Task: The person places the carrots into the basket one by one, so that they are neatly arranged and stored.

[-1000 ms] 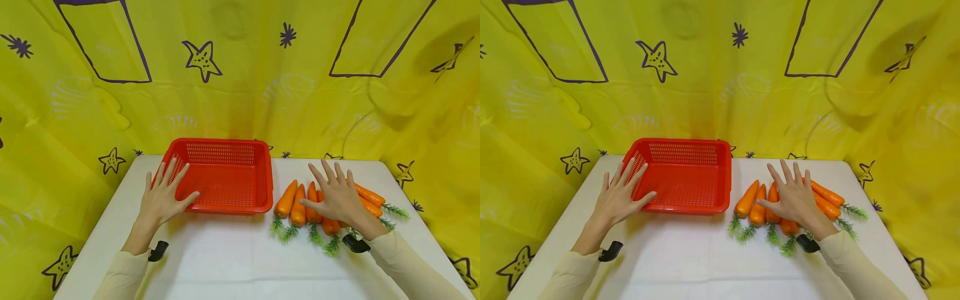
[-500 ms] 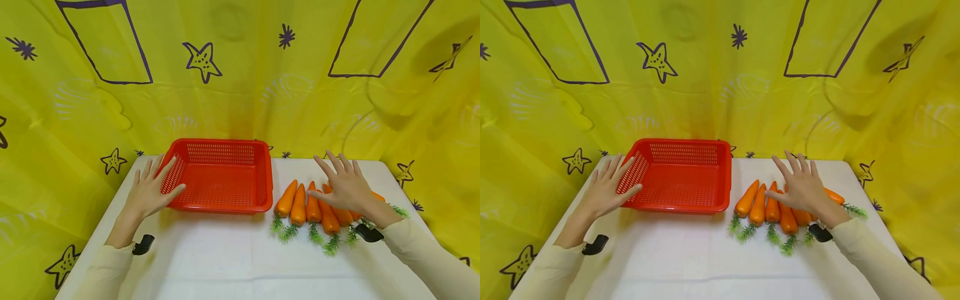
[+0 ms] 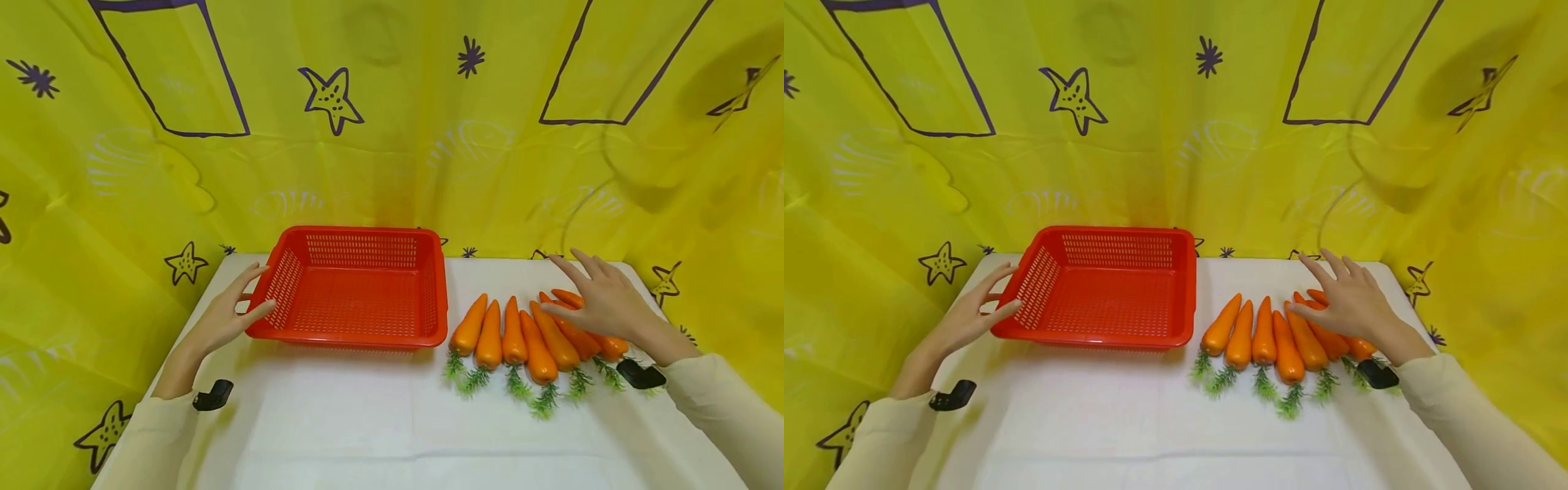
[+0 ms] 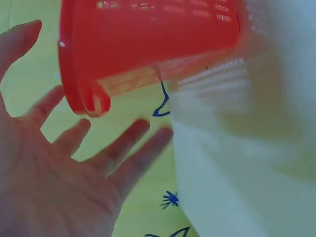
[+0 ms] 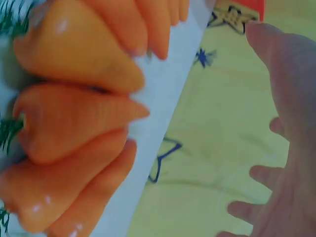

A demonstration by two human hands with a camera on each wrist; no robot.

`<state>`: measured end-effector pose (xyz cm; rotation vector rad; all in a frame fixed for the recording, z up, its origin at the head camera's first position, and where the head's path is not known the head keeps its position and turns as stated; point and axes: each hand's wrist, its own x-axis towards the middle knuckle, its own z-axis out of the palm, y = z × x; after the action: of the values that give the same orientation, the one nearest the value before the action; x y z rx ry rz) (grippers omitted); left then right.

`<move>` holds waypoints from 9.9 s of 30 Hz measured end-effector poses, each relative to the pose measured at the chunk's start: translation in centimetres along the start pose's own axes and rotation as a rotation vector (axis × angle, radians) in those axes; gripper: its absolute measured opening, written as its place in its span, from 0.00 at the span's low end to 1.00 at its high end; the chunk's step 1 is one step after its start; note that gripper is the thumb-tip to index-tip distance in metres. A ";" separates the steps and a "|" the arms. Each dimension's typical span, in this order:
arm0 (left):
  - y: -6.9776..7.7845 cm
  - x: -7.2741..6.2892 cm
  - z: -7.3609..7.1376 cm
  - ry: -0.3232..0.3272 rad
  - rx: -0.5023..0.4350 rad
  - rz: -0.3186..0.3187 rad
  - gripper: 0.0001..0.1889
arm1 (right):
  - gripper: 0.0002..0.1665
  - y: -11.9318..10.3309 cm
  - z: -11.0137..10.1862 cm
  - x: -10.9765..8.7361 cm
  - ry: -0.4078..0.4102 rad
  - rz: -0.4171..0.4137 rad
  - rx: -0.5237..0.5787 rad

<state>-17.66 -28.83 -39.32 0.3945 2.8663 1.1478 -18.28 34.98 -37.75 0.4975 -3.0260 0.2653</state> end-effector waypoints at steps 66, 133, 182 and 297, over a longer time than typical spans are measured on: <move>-5.0 1.3 0.8 -0.113 -0.631 0.140 0.26 | 0.40 12.6 1.5 0.2 -0.503 0.161 0.709; -6.4 1.0 1.1 -0.141 -0.760 0.080 0.27 | 0.39 -28.6 6.2 23.2 -0.568 -0.169 0.961; -6.0 1.4 1.6 -0.138 -0.774 0.092 0.27 | 0.43 -35.0 12.5 24.1 -0.612 0.049 1.135; -4.9 1.4 0.3 -0.125 -0.610 0.091 0.25 | 0.41 9.5 1.2 -3.0 -0.601 0.112 0.720</move>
<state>-20.05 -31.72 -42.75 0.5344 2.2530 1.8408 -18.57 44.60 -40.73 0.5071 -3.4451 1.4870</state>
